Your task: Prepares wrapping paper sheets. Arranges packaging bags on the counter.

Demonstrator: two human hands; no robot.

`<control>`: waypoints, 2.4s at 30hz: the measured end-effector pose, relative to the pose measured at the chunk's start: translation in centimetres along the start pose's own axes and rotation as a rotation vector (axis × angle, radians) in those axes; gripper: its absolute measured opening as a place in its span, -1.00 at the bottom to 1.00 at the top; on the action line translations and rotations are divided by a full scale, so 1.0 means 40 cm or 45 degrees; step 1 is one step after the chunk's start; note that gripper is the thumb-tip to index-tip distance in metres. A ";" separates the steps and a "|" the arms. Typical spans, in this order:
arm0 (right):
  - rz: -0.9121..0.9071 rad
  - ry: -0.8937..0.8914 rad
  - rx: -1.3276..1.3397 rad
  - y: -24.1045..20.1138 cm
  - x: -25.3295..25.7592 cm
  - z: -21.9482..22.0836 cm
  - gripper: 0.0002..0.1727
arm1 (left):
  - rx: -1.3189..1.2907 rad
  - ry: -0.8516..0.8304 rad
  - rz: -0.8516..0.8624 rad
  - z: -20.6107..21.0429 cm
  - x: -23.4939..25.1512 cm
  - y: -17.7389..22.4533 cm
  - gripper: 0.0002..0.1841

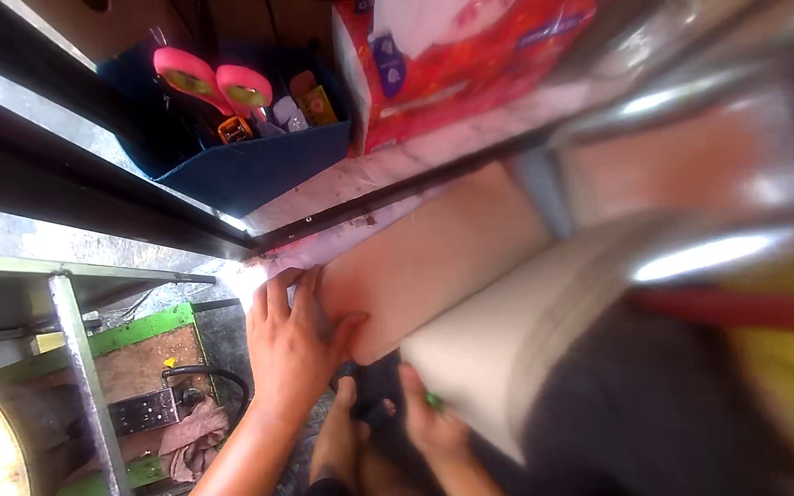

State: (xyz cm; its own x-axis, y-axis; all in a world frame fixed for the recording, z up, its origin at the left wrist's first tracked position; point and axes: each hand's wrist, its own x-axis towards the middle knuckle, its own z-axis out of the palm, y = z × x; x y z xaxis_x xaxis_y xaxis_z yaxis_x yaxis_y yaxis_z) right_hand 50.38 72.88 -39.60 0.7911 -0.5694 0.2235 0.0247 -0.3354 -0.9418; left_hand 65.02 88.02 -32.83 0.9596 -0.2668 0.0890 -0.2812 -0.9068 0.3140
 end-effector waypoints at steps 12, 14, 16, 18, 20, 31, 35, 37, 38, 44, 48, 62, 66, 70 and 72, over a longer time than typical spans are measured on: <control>0.074 -0.005 -0.017 0.000 -0.007 -0.003 -0.79 | -0.349 0.152 0.257 0.005 -0.027 0.009 -0.71; 0.080 -0.007 0.002 0.000 -0.010 -0.003 -0.80 | -0.497 -0.007 0.203 -0.010 -0.030 0.022 -0.72; 0.044 -0.011 0.010 0.000 -0.014 -0.003 -0.79 | -0.669 -0.166 0.243 -0.027 -0.023 0.031 -0.76; 0.020 -0.029 0.008 0.000 -0.019 -0.003 -0.77 | -0.832 -0.355 0.349 -0.040 -0.010 0.038 -0.79; 0.002 -0.040 0.003 -0.002 -0.020 0.000 -0.77 | -0.967 -0.526 0.415 -0.044 0.007 0.044 -0.81; 0.041 -0.088 -0.027 -0.015 -0.044 -0.006 -0.71 | -0.796 -1.027 0.561 -0.117 0.102 0.070 0.02; 0.119 -0.229 -0.080 -0.007 -0.049 -0.019 -0.65 | -0.901 -1.224 0.496 -0.145 0.123 0.070 0.24; 0.026 -0.205 -0.408 -0.015 -0.056 -0.021 -0.62 | -1.017 -1.338 0.435 -0.155 0.143 0.069 0.16; 0.010 -0.196 -0.482 -0.017 -0.057 -0.020 -0.63 | -1.067 -1.403 0.396 -0.158 0.158 0.071 0.10; 0.131 -0.313 -0.236 -0.014 -0.003 0.002 -0.61 | -1.086 -1.677 0.131 -0.188 0.289 0.154 -0.28; -0.002 -0.367 -0.369 -0.010 0.013 0.000 -0.67 | -0.887 -1.821 0.185 -0.183 0.354 0.209 -0.34; 0.008 -0.438 -0.426 -0.091 0.076 -0.007 -0.73 | -0.866 -1.568 0.314 -0.182 0.346 0.137 -0.41; 0.020 -0.475 -0.435 -0.091 0.082 -0.012 -0.73 | -0.907 -1.507 0.305 -0.178 0.336 0.080 -0.64; 0.003 -0.493 -0.420 -0.085 0.087 -0.014 -0.73 | -0.813 -1.431 0.295 -0.178 0.319 0.067 -0.73; -0.005 -0.496 -0.406 -0.081 0.087 -0.013 -0.72 | -0.795 -1.438 0.312 -0.172 0.323 0.064 -0.73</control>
State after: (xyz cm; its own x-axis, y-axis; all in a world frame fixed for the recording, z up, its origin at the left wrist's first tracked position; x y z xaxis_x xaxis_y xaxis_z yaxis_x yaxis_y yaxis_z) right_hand 52.72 71.59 -35.64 0.9621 -0.2660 0.0591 -0.1120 -0.5839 -0.8041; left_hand 76.71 84.48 -24.38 0.2670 -0.8024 -0.5337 -0.1055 -0.5748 0.8115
